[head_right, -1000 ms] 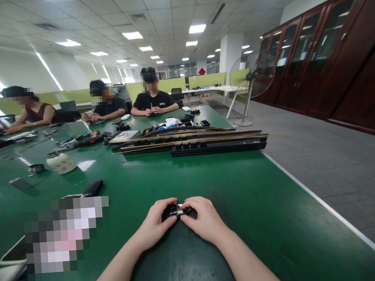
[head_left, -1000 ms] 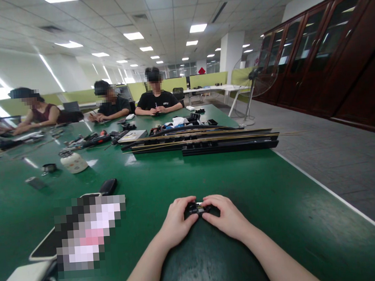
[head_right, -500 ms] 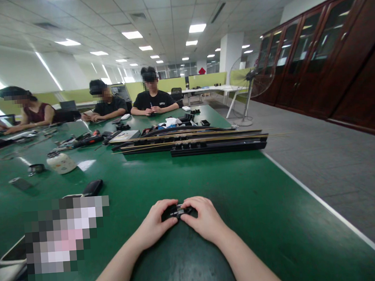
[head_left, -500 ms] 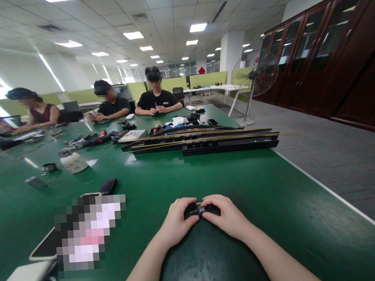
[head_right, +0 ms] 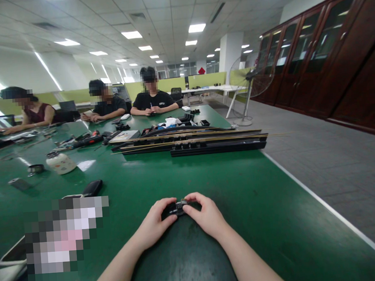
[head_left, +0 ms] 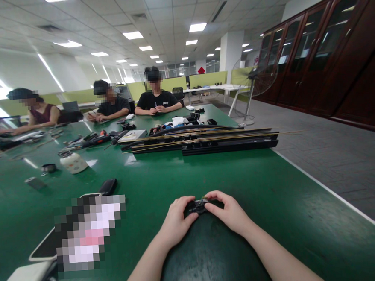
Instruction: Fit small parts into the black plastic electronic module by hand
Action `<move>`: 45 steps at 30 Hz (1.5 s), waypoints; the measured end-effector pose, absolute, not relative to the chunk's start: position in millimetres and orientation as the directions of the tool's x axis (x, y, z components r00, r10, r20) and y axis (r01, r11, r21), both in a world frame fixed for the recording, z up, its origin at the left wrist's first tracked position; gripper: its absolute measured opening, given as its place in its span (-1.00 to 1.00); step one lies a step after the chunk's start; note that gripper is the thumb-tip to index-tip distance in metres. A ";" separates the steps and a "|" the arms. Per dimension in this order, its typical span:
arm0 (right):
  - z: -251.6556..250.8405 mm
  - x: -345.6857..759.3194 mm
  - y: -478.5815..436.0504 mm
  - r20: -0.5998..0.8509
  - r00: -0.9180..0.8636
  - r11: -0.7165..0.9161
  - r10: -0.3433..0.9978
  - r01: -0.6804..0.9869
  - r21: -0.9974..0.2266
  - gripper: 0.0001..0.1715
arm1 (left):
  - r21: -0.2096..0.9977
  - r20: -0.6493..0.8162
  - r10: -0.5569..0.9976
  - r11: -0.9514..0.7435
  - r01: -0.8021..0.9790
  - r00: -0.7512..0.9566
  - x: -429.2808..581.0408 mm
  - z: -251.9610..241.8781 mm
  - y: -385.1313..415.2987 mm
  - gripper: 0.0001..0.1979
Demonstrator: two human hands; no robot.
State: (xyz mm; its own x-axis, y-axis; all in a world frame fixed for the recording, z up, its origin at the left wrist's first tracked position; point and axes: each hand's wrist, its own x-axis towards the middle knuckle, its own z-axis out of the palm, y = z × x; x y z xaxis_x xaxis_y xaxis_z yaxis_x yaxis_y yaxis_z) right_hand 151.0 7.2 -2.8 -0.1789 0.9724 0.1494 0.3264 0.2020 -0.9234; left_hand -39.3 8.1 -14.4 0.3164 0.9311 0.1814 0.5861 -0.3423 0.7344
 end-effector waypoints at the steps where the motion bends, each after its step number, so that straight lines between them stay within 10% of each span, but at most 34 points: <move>1: -3.1 151.0 7.7 0.143 -0.178 0.190 0.974 0.291 -0.938 -0.78 | 0.735 0.181 0.932 -0.341 0.586 0.315 -39.2 -14.4 8.2 -0.60; 45: 1.4 157.0 14.4 -0.047 0.015 -0.043 0.999 -0.189 -0.981 -0.60 | 0.734 0.200 0.924 -0.362 0.574 0.327 -38.6 -12.2 8.2 -0.62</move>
